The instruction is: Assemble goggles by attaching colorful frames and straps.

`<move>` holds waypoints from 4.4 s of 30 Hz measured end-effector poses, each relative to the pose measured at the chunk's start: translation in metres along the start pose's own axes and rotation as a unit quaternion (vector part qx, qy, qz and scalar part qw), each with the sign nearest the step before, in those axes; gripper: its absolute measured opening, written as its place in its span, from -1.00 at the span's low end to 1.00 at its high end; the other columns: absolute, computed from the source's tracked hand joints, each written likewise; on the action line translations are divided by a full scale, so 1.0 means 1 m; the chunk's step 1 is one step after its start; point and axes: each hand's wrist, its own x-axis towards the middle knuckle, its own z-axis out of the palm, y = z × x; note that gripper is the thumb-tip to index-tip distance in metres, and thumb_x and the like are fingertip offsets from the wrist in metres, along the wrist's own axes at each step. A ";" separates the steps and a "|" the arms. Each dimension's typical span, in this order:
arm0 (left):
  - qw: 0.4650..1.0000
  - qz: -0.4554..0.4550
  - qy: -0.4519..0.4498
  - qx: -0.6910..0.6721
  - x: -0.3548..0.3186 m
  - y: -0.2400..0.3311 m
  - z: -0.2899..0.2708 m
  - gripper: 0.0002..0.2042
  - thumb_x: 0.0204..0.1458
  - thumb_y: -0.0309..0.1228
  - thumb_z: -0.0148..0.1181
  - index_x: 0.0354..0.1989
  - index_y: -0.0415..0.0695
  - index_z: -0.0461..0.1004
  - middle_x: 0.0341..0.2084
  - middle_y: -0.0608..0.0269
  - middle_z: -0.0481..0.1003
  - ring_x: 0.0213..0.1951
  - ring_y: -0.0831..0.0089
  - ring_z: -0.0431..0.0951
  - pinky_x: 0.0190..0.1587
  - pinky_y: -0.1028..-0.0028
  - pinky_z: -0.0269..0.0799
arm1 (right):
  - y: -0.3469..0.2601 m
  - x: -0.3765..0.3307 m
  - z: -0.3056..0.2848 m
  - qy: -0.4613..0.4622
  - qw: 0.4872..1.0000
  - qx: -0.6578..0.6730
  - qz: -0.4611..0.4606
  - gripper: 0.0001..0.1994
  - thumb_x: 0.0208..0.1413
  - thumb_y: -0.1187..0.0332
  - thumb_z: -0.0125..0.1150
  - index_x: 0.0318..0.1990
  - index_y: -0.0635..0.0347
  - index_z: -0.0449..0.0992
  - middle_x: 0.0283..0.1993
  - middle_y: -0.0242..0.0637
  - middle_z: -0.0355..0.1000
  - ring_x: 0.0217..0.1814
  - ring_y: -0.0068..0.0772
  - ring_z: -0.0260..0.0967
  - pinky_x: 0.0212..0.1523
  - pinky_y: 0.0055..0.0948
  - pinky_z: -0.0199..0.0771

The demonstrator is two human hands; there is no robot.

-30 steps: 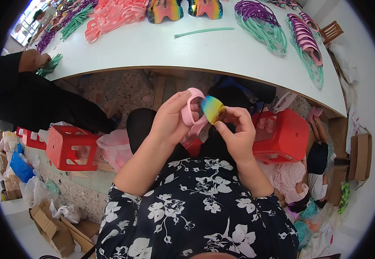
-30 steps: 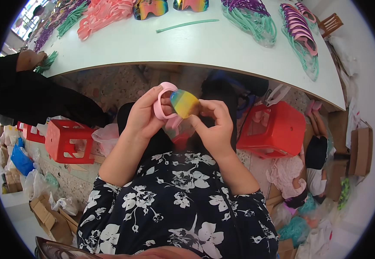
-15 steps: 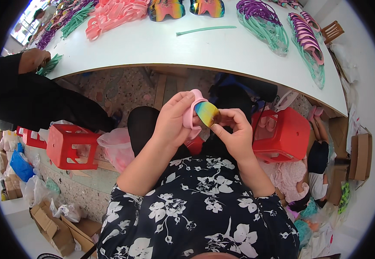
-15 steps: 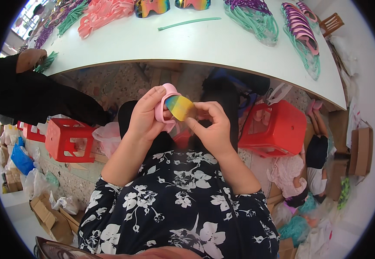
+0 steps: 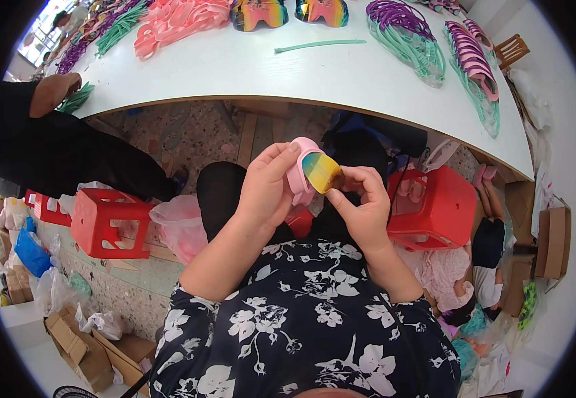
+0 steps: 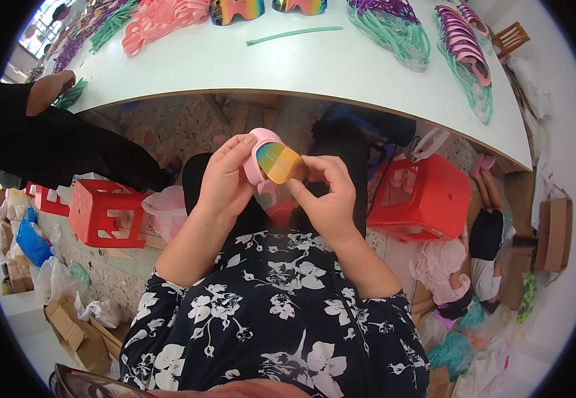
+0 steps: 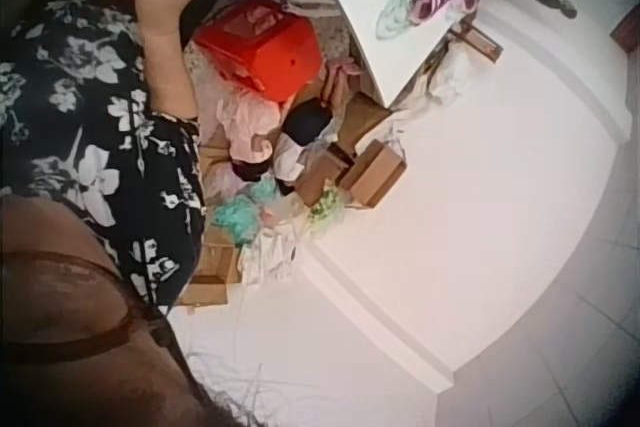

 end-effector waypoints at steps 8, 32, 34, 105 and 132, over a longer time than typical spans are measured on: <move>0.999 -0.011 -0.010 -0.034 0.003 -0.002 -0.005 -0.83 0.32 -0.40 0.02 -0.22 -0.28 0.39 -0.27 0.07 0.54 -0.24 0.40 0.60 -0.13 0.36 0.58 | -0.003 0.002 0.004 0.042 0.999 -0.016 -0.023 -0.60 -0.14 0.51 0.48 -0.06 0.25 0.56 -0.15 -0.24 0.45 -0.18 -0.42 0.43 -0.17 -0.49 0.49; 0.996 -0.081 -0.006 -0.026 -0.003 0.005 0.001 -0.83 0.33 -0.39 -0.02 -0.22 -0.27 0.36 -0.38 0.18 0.49 -0.41 0.53 0.56 -0.38 0.52 0.56 | -0.003 0.009 -0.003 0.023 0.995 -0.068 -0.070 -0.60 -0.17 0.53 0.47 -0.08 0.25 0.56 -0.18 -0.22 0.44 -0.26 -0.42 0.39 -0.24 -0.48 0.46; 0.998 -0.040 0.041 0.017 -0.006 0.001 0.011 -0.84 0.33 -0.39 0.01 -0.20 -0.25 0.39 -0.39 0.21 0.50 -0.40 0.55 0.54 -0.35 0.53 0.54 | -0.004 0.008 -0.002 0.025 0.995 -0.068 -0.075 -0.60 -0.17 0.53 0.47 -0.08 0.25 0.56 -0.18 -0.22 0.44 -0.27 -0.41 0.38 -0.25 -0.48 0.45; 0.957 0.129 -0.034 0.257 -0.035 -0.013 -0.029 -0.64 0.15 -0.61 0.22 0.14 -0.29 0.48 -0.08 0.16 0.57 -0.10 0.53 0.56 0.00 0.52 0.49 | 0.006 -0.007 0.003 0.048 0.998 0.027 -0.041 -0.60 -0.17 0.53 0.52 -0.08 0.24 0.58 -0.15 -0.22 0.46 -0.20 -0.40 0.42 -0.20 -0.48 0.47; 0.932 0.208 -0.047 0.292 -0.038 -0.019 -0.024 -0.65 0.17 -0.65 0.19 0.15 -0.25 0.50 -0.04 0.17 0.56 -0.03 0.51 0.55 0.07 0.47 0.48 | 0.007 -0.011 0.001 0.015 0.997 0.051 -0.053 -0.59 -0.06 0.55 0.46 0.00 0.25 0.54 -0.03 -0.24 0.42 -0.11 -0.47 0.37 -0.04 -0.50 0.43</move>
